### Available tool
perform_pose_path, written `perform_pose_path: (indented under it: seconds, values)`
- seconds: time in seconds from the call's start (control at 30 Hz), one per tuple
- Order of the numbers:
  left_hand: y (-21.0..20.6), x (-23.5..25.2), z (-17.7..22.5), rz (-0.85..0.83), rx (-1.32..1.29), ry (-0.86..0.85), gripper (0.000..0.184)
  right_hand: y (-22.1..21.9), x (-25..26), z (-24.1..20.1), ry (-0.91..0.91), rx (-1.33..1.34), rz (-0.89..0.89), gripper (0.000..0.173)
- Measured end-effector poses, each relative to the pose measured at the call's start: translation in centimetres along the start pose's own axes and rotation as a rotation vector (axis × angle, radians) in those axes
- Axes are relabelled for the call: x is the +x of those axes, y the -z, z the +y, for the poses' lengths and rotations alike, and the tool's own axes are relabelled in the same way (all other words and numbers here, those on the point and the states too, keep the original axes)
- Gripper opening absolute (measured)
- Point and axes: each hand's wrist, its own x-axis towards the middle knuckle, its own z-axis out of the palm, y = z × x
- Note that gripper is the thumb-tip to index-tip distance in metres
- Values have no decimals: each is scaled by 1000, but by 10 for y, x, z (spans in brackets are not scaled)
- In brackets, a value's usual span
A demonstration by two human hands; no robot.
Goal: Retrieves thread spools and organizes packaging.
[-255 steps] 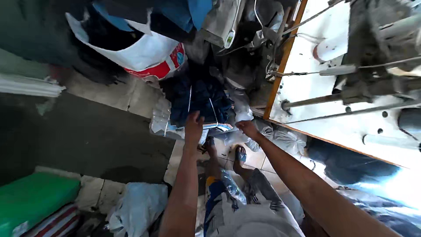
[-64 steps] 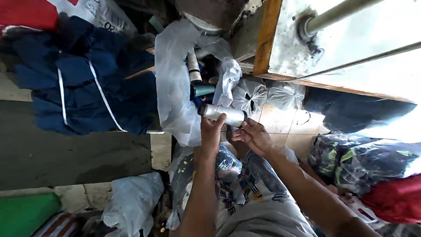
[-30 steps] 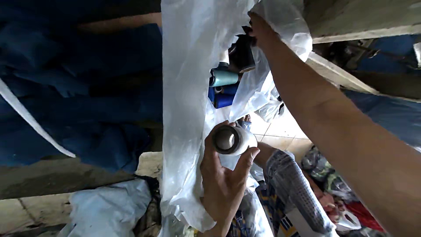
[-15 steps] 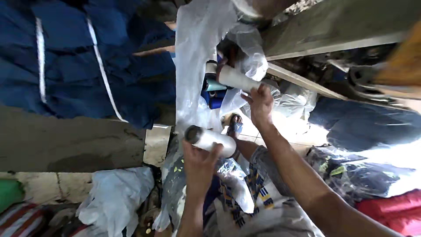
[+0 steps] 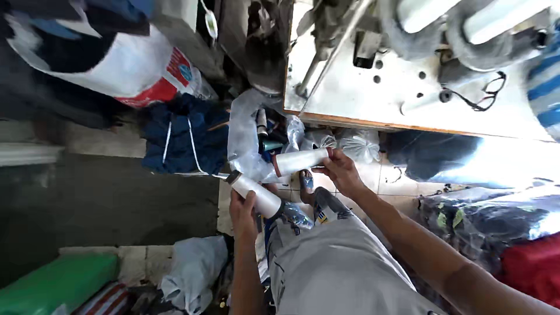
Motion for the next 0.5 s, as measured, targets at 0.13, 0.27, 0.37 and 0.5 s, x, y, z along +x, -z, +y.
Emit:
perform_pose_path:
  seconds: [0.13,0.27,0.37,0.5]
  values:
    - [-21,-22,14,-68,-77,-3,52,-7,-36,-39,31,137,-19,27]
    - [-46,-41,31,-123,-215,90,45,-15,-65,-64,80,162,-11,22]
    - [-67,-52,41,-153,-285,170,42,-19,-84,-74,101,129,-33,22]
    - [-86,-48,28,-399,-512,201,49,-27,-105,-93,129,198,-94,22]
